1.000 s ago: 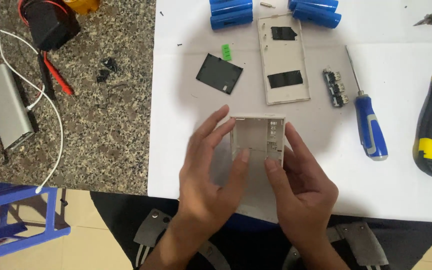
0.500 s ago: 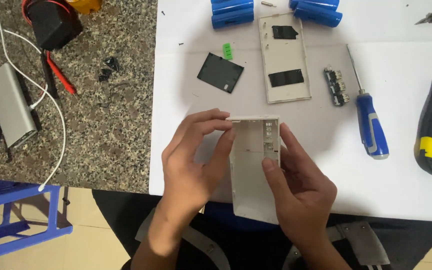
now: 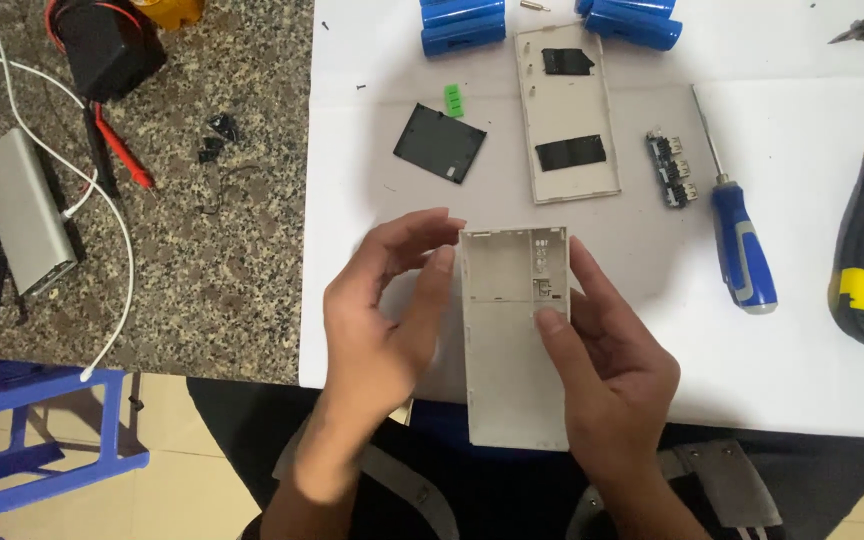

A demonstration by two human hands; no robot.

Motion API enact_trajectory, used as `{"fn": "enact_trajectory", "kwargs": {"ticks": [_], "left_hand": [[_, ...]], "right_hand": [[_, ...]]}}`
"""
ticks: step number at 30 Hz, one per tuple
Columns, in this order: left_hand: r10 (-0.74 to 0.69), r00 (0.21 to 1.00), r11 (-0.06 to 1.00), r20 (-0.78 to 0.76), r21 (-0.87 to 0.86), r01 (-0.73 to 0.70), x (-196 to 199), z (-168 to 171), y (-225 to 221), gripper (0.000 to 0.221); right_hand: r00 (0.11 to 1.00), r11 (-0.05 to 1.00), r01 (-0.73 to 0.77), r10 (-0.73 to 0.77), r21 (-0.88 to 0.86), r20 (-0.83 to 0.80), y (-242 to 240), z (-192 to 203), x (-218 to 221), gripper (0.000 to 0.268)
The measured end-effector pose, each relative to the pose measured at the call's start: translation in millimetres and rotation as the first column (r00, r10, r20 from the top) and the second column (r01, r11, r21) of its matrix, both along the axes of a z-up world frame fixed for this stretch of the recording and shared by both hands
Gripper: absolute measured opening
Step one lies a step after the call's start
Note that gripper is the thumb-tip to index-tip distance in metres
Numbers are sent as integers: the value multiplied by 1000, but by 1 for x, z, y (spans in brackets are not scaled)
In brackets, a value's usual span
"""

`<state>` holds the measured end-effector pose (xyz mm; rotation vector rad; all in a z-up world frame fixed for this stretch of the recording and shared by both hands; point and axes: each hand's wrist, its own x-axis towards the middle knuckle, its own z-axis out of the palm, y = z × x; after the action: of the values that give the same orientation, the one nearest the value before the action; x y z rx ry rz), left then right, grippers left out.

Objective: Inspecting and assembling a portable power bank by prying the case and inserting batteries.

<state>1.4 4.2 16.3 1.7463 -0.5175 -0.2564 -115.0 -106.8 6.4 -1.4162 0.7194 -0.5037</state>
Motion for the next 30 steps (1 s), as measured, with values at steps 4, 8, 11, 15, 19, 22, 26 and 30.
{"fn": "enact_trajectory", "kwargs": {"ticks": [4, 8, 11, 15, 19, 22, 26, 30], "left_hand": [[-1, 997, 998, -79, -66, -5, -3, -16, -3, 24], [29, 981, 996, -193, -71, -44, -5, -21, -4, 31], [-18, 980, 998, -198, -67, 5, -3, -18, -2, 33], [-74, 969, 994, -236, -95, 52, -5, -17, 1, 39], [-97, 974, 992, -203, -100, 78, -3, -20, 2, 41], [-90, 984, 995, -151, -59, 82, -2, -22, 3, 38], [40, 953, 998, -300, -28, -50, 7, -30, 1, 18], [194, 778, 969, -597, 239, -58, 31, 8, -4, 24]], "right_hand": [[1000, 998, 21, -21, 61, -7, 1, 2, 1, 55], [1000, 998, 3, -4, 57, 21, 1, 3, 2, 55], [1000, 999, 2, -3, 54, 11, 0, 5, 4, 54], [997, 987, 55, -45, 149, -70, -3, 9, 5, 54], [996, 977, 59, -45, 204, -73, -8, 6, 6, 54], [989, 977, 48, -17, 209, -148, -16, -1, 2, 50], [999, 860, 17, 10, 511, -51, -24, -3, 1, 49], [987, 780, -152, 156, 607, 47, -34, -6, -2, 52]]}}
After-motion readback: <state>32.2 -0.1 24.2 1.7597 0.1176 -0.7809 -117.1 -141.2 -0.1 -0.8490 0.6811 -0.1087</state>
